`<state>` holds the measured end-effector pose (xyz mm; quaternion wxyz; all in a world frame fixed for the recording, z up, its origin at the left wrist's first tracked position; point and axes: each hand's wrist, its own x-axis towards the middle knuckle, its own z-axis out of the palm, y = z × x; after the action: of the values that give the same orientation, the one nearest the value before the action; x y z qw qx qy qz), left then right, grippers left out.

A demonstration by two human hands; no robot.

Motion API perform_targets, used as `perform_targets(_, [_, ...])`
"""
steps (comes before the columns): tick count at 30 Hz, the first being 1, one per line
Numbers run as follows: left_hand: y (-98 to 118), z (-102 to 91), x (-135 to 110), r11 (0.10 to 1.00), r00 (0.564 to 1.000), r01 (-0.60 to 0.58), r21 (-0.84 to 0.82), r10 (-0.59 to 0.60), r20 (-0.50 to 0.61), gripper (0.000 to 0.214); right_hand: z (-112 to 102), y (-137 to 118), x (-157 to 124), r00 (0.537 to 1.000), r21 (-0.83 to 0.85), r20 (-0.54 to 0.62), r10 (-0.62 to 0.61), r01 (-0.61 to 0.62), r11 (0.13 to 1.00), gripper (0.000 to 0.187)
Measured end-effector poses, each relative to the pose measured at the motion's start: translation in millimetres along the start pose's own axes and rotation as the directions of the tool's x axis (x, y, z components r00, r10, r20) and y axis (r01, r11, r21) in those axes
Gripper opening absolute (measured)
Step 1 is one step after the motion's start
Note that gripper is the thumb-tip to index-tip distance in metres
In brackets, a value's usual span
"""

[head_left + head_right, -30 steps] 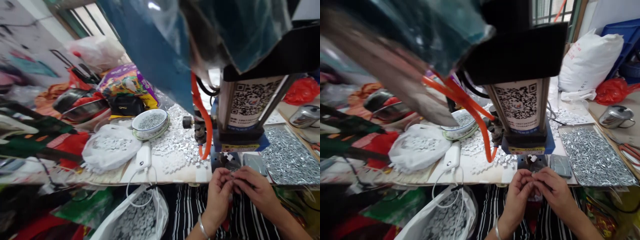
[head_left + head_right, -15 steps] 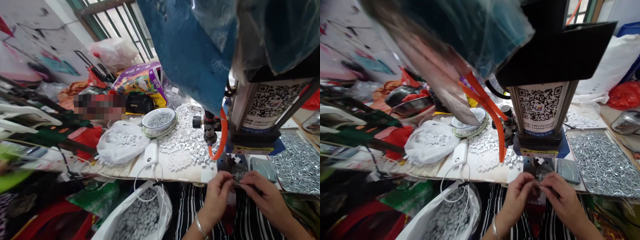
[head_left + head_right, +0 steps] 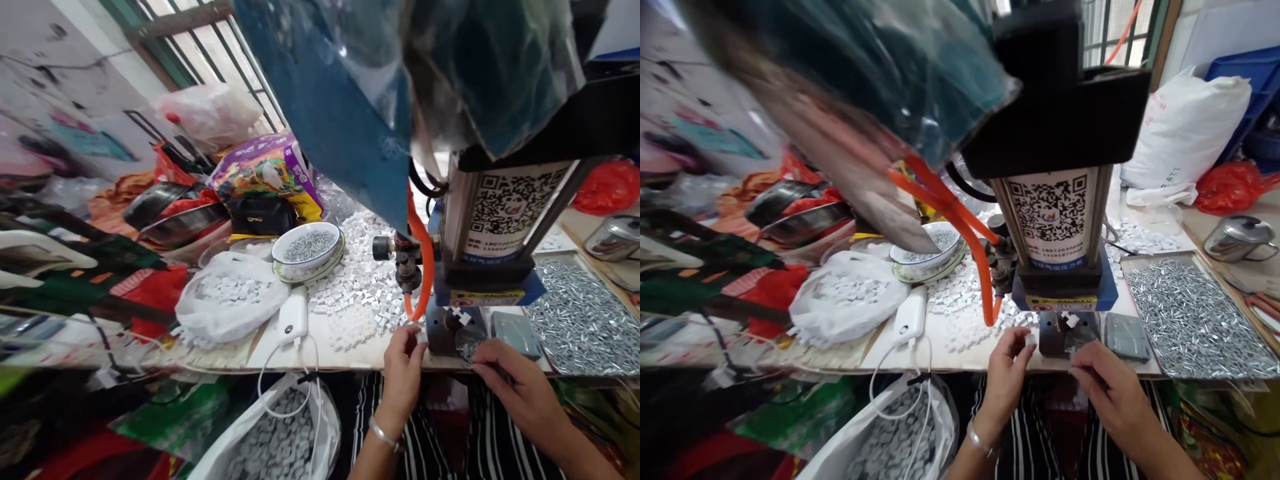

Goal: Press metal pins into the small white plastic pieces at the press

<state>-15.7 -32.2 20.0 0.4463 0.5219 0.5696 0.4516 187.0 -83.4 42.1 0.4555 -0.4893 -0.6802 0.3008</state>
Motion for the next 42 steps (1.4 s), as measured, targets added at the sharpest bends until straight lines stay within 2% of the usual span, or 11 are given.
perform_targets(3, [23,3.7,-15,0.942,0.978,0.163,-0.293,-0.116,0.171,0.021,6,-8,11,1.0,0.048,-0.014,-0.006,0.007,0.999,0.012])
perform_targets(5, [34,7.9,-24,0.907,0.96,0.229,-0.353,-0.151,0.236,0.023,10,-13,18,1.0,0.051,-0.01,-0.024,0.025,0.998,0.013])
perform_targets(7, [41,12.1,-31,0.894,0.952,0.257,-0.366,-0.17,0.253,0.022,14,-16,23,0.999,0.018,-0.007,-0.036,0.036,0.999,0.015])
perform_targets(15, [34,20.6,-34,0.909,0.96,0.23,-0.347,-0.152,0.236,0.019,14,-11,16,0.986,-0.121,-0.029,-0.164,0.159,0.98,0.019])
perform_targets(20, [37,20.5,-32,0.88,0.955,0.277,-0.387,-0.206,0.215,0.022,11,-8,10,0.962,-0.19,0.032,-0.27,0.272,0.944,0.038])
perform_targets(25, [40,21.2,-30,0.868,0.949,0.291,-0.403,-0.209,0.235,0.024,9,-4,12,0.966,-0.184,0.001,-0.257,0.253,0.95,0.035])
perform_targets(32, [41,20.1,-31,0.853,0.944,0.317,-0.414,-0.239,0.229,0.026,10,0,11,0.949,-0.193,0.068,-0.309,0.316,0.929,0.044])
perform_targets(39, [41,19.3,-34,0.856,0.946,0.313,-0.413,-0.242,0.215,0.027,10,-1,10,0.964,-0.182,0.035,-0.262,0.264,0.947,0.036])
perform_targets(42, [42,18.7,-35,0.872,0.949,0.298,-0.387,-0.228,0.218,0.026,9,-2,10,0.957,-0.186,0.06,-0.283,0.289,0.939,0.036])
